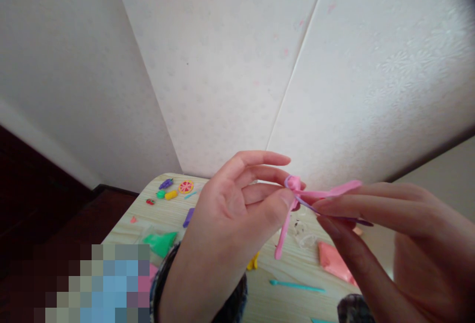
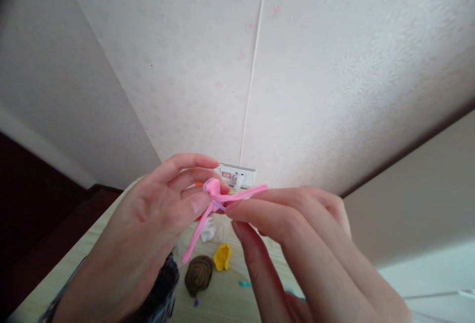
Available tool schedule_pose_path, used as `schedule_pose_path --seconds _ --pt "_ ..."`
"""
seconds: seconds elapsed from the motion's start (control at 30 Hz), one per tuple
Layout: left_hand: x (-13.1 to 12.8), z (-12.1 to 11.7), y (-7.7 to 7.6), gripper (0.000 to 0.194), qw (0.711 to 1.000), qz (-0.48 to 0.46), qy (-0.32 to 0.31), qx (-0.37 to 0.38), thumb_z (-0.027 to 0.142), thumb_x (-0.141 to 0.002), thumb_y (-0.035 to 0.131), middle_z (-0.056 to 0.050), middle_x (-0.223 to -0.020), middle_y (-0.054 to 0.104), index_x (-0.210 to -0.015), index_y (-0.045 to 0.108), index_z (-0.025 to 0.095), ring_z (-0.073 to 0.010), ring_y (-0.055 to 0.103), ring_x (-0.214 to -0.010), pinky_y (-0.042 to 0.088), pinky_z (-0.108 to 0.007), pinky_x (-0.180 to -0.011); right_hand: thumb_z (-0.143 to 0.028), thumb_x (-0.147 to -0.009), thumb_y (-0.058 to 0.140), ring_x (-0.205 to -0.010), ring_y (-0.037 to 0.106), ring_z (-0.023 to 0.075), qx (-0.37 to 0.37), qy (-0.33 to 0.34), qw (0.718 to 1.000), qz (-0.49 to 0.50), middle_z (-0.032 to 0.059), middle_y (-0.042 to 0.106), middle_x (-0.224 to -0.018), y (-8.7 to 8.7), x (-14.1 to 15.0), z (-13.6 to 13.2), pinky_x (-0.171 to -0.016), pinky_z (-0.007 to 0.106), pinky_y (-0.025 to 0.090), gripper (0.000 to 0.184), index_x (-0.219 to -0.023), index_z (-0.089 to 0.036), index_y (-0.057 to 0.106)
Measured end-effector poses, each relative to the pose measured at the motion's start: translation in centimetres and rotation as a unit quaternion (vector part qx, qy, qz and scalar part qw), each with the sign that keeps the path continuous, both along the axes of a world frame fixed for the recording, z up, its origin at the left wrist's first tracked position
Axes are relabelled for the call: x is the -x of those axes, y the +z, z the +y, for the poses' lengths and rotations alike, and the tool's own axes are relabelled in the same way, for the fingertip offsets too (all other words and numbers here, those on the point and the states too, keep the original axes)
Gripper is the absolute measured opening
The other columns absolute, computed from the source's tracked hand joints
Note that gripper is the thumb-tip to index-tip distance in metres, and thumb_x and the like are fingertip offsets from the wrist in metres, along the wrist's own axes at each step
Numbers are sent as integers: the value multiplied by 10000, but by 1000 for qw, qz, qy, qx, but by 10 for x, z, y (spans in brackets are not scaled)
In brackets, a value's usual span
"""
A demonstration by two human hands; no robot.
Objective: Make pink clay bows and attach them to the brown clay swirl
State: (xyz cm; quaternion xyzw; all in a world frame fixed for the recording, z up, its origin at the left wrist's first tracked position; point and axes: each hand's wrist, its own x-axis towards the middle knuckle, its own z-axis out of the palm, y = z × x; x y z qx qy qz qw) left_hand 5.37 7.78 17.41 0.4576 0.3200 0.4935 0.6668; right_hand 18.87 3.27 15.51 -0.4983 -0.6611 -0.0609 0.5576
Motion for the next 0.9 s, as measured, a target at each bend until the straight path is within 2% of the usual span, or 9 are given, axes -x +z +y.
schedule_pose_path --seconds 0.27,0.47,0.6,0.9 --pt "2 -3 0 78 999 28 -6 -30 153 -766 667 23 -773 680 -830 644 192 -117 659 -747 520 -197 -657 -259 -822 592 -639 609 158 -35 -88 994 -54 -26 683 -770 6 0 -4 -556 314 418 112 -869 -324 670" --pt "2 -4 0 87 999 28 -18 -33 144 -770 669 36 -753 665 -829 631 196 -104 650 -742 513 -191 -669 -304 -819 630 -724 618 173 -2 -32 997 -67 -14 681 -804 2 -6 -2 -611 325 451 98 -914 -305 654" --pt "2 -4 0 85 998 41 -12 -38 154 -756 675 19 -814 672 -805 613 186 -114 644 -756 514 -218 -696 -202 -793 649 -693 618 146 19 0 991 -129 -25 669 -830 4 -15 0 -607 307 450 207 -964 -318 651" --pt "5 -2 3 118 995 72 -26 -56 137 -726 689 14 -798 668 -765 587 181 -137 650 -783 510 -249 -727 -218 -830 595 -796 600 177 49 0 989 -138 22 619 -868 5 -15 0 -626 296 463 152 -957 -292 633"
